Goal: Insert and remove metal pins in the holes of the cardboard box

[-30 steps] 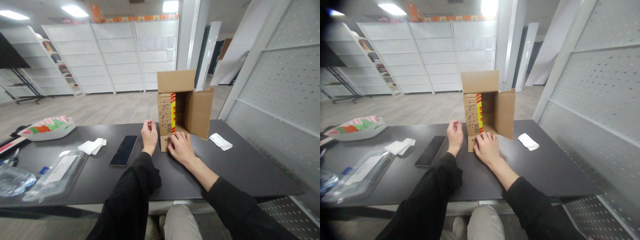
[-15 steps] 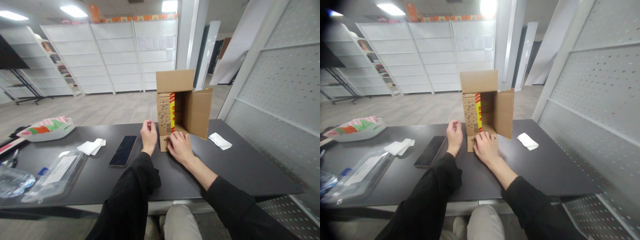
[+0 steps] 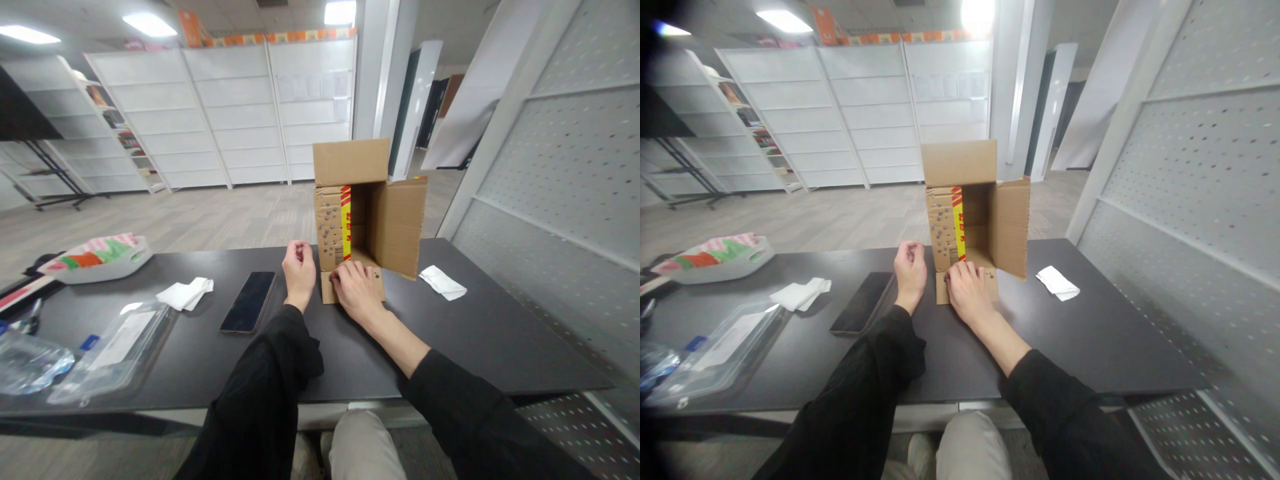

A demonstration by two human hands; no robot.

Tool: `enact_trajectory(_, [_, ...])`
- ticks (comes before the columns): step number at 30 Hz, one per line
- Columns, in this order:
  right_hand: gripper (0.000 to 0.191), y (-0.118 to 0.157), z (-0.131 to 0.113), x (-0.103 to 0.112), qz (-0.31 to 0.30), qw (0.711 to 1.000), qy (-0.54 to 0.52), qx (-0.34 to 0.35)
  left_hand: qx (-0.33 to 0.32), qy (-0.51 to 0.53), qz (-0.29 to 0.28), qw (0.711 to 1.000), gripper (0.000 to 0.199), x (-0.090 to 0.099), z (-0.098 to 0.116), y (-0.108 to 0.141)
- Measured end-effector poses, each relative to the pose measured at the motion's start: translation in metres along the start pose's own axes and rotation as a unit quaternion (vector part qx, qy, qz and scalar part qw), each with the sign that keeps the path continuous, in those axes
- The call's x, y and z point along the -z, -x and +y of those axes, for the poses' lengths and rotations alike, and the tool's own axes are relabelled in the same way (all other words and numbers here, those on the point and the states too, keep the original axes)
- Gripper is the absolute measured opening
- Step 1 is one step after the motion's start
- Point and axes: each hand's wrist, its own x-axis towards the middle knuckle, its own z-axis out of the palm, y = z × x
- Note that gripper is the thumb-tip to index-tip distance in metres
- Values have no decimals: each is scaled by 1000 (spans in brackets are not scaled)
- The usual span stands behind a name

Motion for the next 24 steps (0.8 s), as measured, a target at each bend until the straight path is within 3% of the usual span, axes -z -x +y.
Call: enact_trajectory(24, [12,-2,-1,5,13,1000,1,-29,-4,-4,1,1000,9,0,1,0])
